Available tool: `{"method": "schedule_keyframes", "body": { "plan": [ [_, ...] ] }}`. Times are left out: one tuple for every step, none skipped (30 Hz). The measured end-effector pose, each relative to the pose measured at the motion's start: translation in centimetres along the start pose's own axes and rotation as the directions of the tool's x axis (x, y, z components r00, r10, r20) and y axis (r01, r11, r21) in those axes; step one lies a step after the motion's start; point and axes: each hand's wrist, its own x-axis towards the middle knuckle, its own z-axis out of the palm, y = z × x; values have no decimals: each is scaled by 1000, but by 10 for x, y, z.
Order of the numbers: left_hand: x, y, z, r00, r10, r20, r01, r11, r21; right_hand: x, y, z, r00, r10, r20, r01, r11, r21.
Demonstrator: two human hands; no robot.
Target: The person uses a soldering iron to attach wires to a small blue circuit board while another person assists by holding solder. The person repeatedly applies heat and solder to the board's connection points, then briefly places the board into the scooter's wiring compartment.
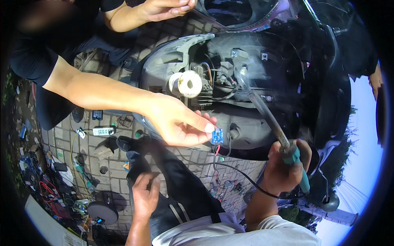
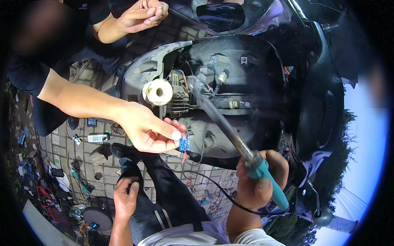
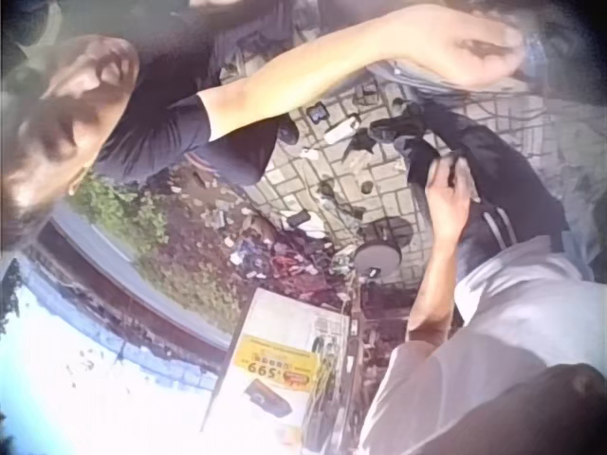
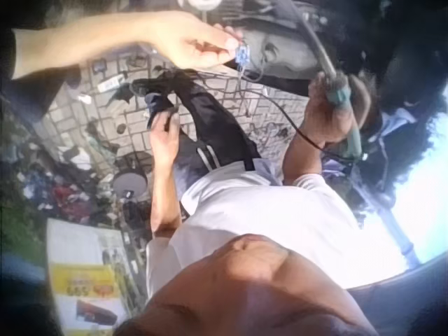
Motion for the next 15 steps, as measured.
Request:
{"method": "schedule_keyframes", "body": {
  "plan": [
    [3, 14, 0, 999, 51, -4, -52, 998, -31, -6, -8, -10, 999, -4, 39, 3, 1000, 22],
    [6, 27, 1, 995, 100, -15, -101, 993, -61, -11, -16, -17, 997, 13, 70, -15, 1000, 23],
    [10, 42, 5, 982, 185, -46, -190, 971, -145, -14, -22, -22, 994, 0, 111, -3, 1000, 24],
    [12, 49, 12, 976, 212, -51, -218, 946, -239, -16, -29, -29, 988, -14, 152, 11, 1000, 21],
    [14, 59, 19, 982, 187, -28, -187, 936, -299, -18, -34, -38, 980, -12, 200, 12, 1000, 1],
    [17, 70, 26, 987, 162, -4, -153, 921, -359, -16, -38, -44, 966, -5, 258, 0, 1000, 18],
    [20, 81, 36, 998, 39, 44, -13, 882, -472, -13, -41, -48, 949, 3, 316, -15, 999, 35],
    [23, 88, 46, 991, -80, 106, 127, 811, -571, -12, -45, -51, 927, 11, 376, -32, 998, 49],
    [28, 87, 57, 993, -40, 107, 100, 757, -646, -11, -51, -52, 903, 75, 423, -94, 995, 23],
    [33, 87, 64, 985, -55, 166, 158, 689, -707, -8, -58, -53, 883, 110, 456, -110, 994, -27],
    [37, 88, 69, 972, -70, 225, 219, 626, -749, -3, -64, -55, 860, 147, 489, -124, 989, -78],
    [40, 89, 73, 956, -80, 283, 278, 556, -783, 0, -72, -55, 849, 169, 501, -141, 985, -95],
    [41, 93, 76, 947, -90, 309, 312, 495, -811, 3, -78, -55, 835, 199, 513, -164, 980, -112],
    [42, 97, 78, 937, -98, 335, 343, 430, -835, 10, -83, -55, 823, 216, 525, -176, 976, -124],
    [42, 99, 80, 927, -104, 359, 372, 362, -855, 17, -84, -53, 809, 218, 546, -173, 976, -133]
  ]
}}
